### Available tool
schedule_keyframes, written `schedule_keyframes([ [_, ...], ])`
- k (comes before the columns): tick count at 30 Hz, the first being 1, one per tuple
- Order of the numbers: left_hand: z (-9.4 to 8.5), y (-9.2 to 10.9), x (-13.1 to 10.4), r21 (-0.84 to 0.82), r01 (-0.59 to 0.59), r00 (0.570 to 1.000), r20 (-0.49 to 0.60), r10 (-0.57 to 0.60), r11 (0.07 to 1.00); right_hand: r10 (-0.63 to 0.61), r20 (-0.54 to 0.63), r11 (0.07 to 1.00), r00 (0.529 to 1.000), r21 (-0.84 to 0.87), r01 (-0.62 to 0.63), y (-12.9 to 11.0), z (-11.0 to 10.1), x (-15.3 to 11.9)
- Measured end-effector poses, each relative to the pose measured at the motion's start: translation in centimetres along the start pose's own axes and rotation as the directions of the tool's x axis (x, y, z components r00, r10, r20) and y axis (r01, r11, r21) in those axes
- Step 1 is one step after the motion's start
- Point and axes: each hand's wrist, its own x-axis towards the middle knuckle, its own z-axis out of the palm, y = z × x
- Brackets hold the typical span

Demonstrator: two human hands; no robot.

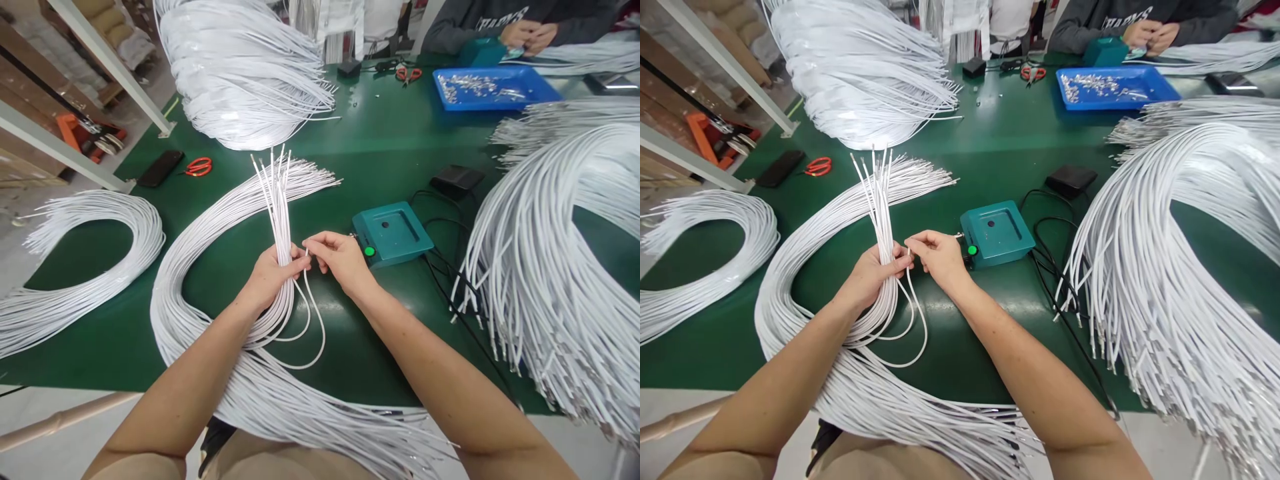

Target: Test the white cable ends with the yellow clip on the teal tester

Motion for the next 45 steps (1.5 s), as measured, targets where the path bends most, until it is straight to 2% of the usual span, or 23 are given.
schedule_keyframes([
  [3, 0.08, 0.13, -0.12, -0.031, -0.010, 1.000, 0.003, 0.010, 0.999, 0.093, 0.079, 0.976, 0.993, 0.189, -0.106, 0.31, 0.05, 0.10],
  [5, 0.09, 0.33, -0.22, -0.062, -0.012, 1.000, 0.007, 0.013, 0.998, 0.172, 0.176, 0.914, 0.969, 0.339, -0.224, 0.53, 0.06, 0.23],
  [7, 0.06, 0.48, -0.32, -0.077, -0.011, 1.000, 0.016, 0.012, 0.997, 0.202, 0.242, 0.869, 0.949, 0.403, -0.287, 0.69, 0.02, 0.37],
  [14, 0.36, 0.31, -0.69, 0.057, -0.082, 0.988, 0.135, 0.073, 0.995, 0.189, 0.216, 0.912, 0.958, 0.322, -0.252, 0.83, -0.25, 0.47],
  [17, 0.41, 0.16, -0.79, 0.074, -0.107, 0.985, 0.147, 0.095, 0.991, 0.154, 0.255, 0.938, 0.955, 0.265, -0.222, 0.81, -0.32, 0.43],
  [21, 0.09, 0.18, -0.80, 0.071, -0.114, 0.982, 0.159, 0.102, 0.991, 0.194, 0.347, 0.896, 0.918, 0.319, -0.310, 0.53, -0.48, 0.44],
  [25, -0.28, 0.35, -0.81, 0.079, -0.103, 0.989, 0.112, 0.094, 0.992, 0.244, 0.382, 0.847, 0.891, 0.363, -0.388, 0.28, -0.64, 0.45],
  [31, -0.45, 0.32, -0.70, 0.061, -0.104, 0.994, 0.045, 0.102, 0.993, 0.183, 0.336, 0.887, 0.924, 0.350, -0.303, 0.32, -0.66, 0.37],
  [37, -0.23, 0.46, -0.76, 0.038, -0.131, 0.991, 0.030, 0.130, 0.991, 0.094, 0.153, 0.967, 0.984, 0.222, -0.127, 0.28, -0.33, 0.26],
  [39, -0.24, 0.46, -0.73, 0.034, -0.141, 0.990, 0.032, 0.140, 0.989, 0.095, 0.157, 0.963, 0.983, 0.234, -0.131, 0.41, -0.43, 0.38],
  [43, -0.43, 0.30, -0.58, 0.043, -0.158, 0.987, 0.043, 0.156, 0.987, 0.148, 0.259, 0.924, 0.954, 0.307, -0.227, 0.63, -0.79, 0.69],
  [45, -0.52, 0.22, -0.54, 0.050, -0.159, 0.986, 0.055, 0.156, 0.986, 0.170, 0.264, 0.918, 0.949, 0.309, -0.250, 0.61, -0.84, 0.74],
])
